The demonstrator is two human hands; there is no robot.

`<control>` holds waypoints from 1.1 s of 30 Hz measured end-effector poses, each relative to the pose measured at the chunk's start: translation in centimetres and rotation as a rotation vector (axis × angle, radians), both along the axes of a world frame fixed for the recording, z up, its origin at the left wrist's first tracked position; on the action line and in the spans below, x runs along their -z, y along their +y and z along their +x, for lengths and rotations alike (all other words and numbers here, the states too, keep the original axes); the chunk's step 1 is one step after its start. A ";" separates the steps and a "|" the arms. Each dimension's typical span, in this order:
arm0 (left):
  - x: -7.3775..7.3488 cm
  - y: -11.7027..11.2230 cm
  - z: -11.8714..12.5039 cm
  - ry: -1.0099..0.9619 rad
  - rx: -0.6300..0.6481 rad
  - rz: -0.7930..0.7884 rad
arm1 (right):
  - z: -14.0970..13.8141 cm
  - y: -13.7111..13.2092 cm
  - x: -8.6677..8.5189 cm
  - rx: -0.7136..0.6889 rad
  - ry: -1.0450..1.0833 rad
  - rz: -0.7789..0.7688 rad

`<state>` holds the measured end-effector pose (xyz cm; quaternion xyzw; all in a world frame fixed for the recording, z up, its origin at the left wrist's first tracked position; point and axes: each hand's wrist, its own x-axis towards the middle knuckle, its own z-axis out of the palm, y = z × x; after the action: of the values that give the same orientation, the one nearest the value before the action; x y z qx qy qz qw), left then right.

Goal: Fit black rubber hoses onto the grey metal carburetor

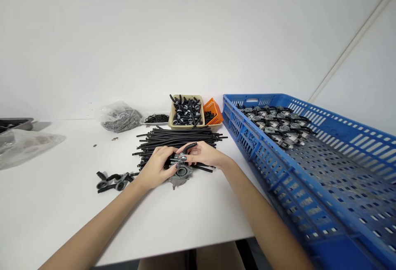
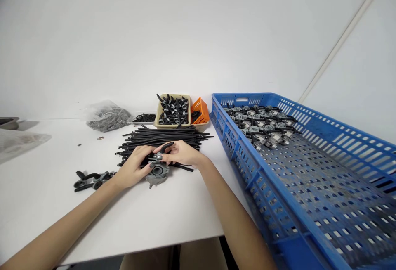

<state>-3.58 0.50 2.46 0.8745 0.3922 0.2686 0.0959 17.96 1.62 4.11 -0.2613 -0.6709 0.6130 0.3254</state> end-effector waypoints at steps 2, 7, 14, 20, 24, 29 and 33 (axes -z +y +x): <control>0.0 0.0 0.0 -0.004 0.002 -0.004 | 0.7 -0.1 -0.5 -0.032 -0.031 -0.026; -0.2 -0.1 0.1 -0.005 0.012 -0.004 | 1.6 0.1 -0.8 -0.040 -0.066 -0.093; -0.2 -0.1 0.0 0.005 0.012 0.002 | 1.1 0.3 -0.3 -0.011 -0.017 -0.069; 0.1 0.1 -0.1 0.001 -0.012 0.024 | 0.1 0.3 0.2 0.021 0.020 0.027; 0.2 0.1 -0.1 0.005 -0.012 0.023 | -0.2 0.3 0.7 0.024 0.024 0.018; 0.0 0.0 0.0 0.008 -0.001 0.017 | -1.0 0.3 1.0 0.078 0.036 -0.003; 0.0 0.0 0.0 0.014 -0.007 0.022 | -1.5 0.5 1.4 0.128 0.070 0.021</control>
<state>-3.53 0.49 2.46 0.8761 0.3929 0.2669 0.0826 16.44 2.09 2.75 -0.2786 -0.6475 0.5925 0.3900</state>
